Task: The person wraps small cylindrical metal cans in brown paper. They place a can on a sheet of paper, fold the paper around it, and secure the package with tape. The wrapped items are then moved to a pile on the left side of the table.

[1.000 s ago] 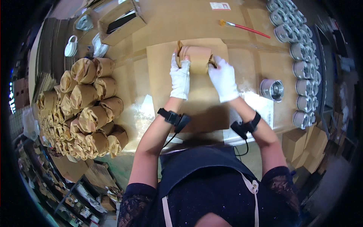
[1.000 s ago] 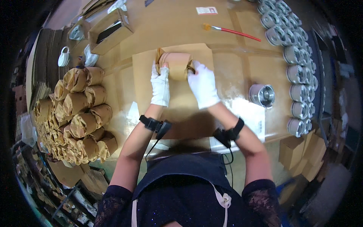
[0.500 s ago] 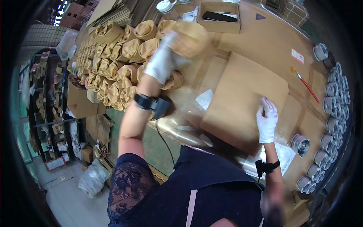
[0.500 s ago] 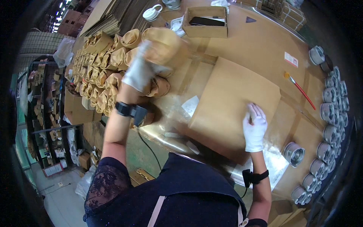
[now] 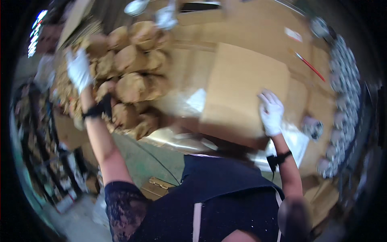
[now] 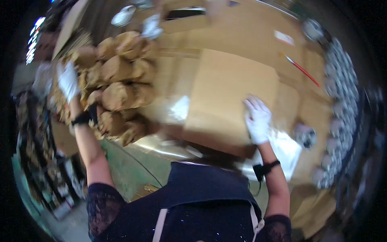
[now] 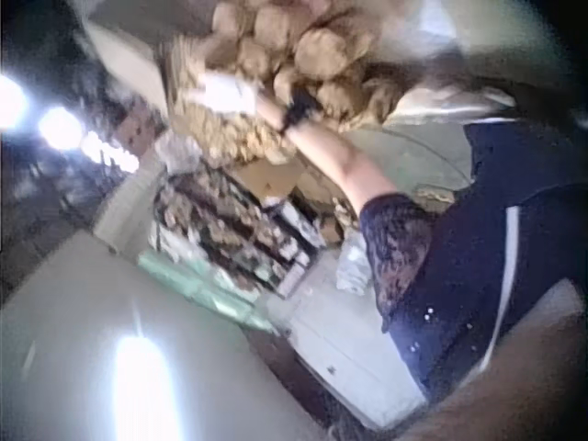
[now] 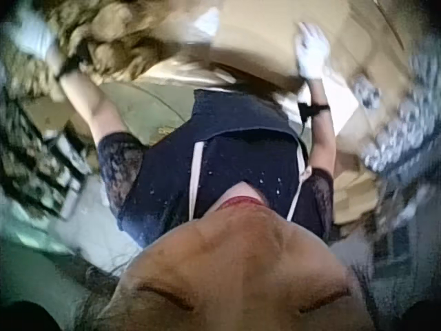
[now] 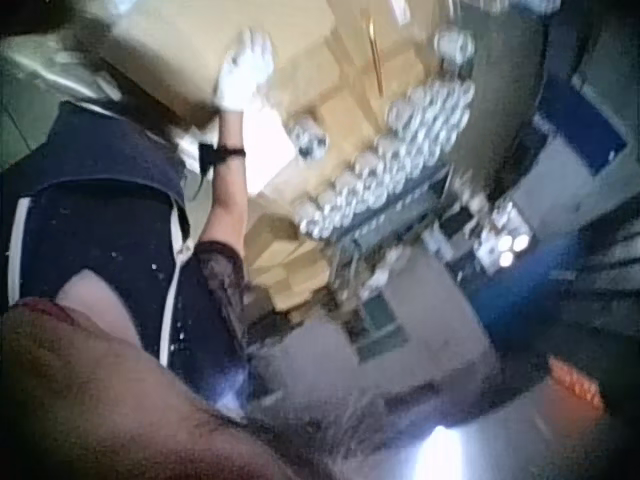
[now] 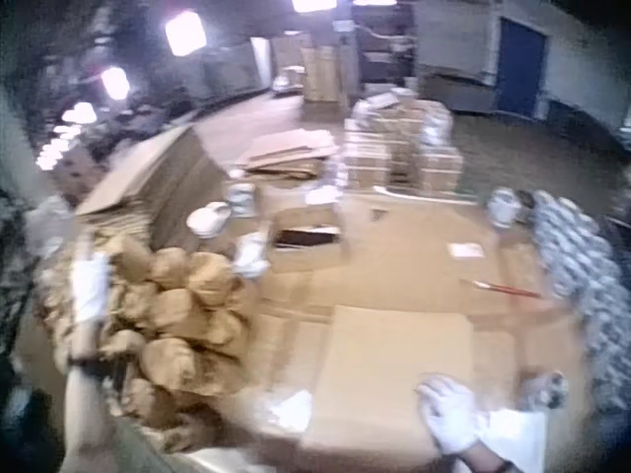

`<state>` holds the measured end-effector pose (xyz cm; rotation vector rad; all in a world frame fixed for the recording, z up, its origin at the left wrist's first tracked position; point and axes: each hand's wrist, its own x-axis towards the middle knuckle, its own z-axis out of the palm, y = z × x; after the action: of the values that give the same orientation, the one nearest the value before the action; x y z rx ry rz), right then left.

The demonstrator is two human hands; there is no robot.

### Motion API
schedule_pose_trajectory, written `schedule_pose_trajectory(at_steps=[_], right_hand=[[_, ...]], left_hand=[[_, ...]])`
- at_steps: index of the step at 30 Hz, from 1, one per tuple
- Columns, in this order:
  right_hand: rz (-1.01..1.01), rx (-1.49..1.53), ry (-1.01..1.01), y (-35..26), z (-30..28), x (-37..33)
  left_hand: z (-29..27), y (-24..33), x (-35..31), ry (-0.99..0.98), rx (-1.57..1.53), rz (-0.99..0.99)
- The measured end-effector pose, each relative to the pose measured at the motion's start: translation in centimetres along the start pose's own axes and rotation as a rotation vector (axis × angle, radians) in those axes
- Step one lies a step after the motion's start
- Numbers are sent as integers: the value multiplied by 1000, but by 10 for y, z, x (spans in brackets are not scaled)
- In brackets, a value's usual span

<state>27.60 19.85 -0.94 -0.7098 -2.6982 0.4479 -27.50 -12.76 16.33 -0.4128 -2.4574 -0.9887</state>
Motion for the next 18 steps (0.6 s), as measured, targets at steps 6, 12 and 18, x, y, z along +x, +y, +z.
schedule_pose_trajectory(at_steps=[6, 12, 18], right_hand=[[-115, -10, 43, 15, -13, -2], [332, -780, 218, 92, -137, -43], [803, -615, -442, 130, -139, -70]], left_hand=[[29, 191, -300, -1010, -268, 927], [46, 182, -467, -1269, -99, 1099], [48, 173, -455, -1205, -315, 1093]])
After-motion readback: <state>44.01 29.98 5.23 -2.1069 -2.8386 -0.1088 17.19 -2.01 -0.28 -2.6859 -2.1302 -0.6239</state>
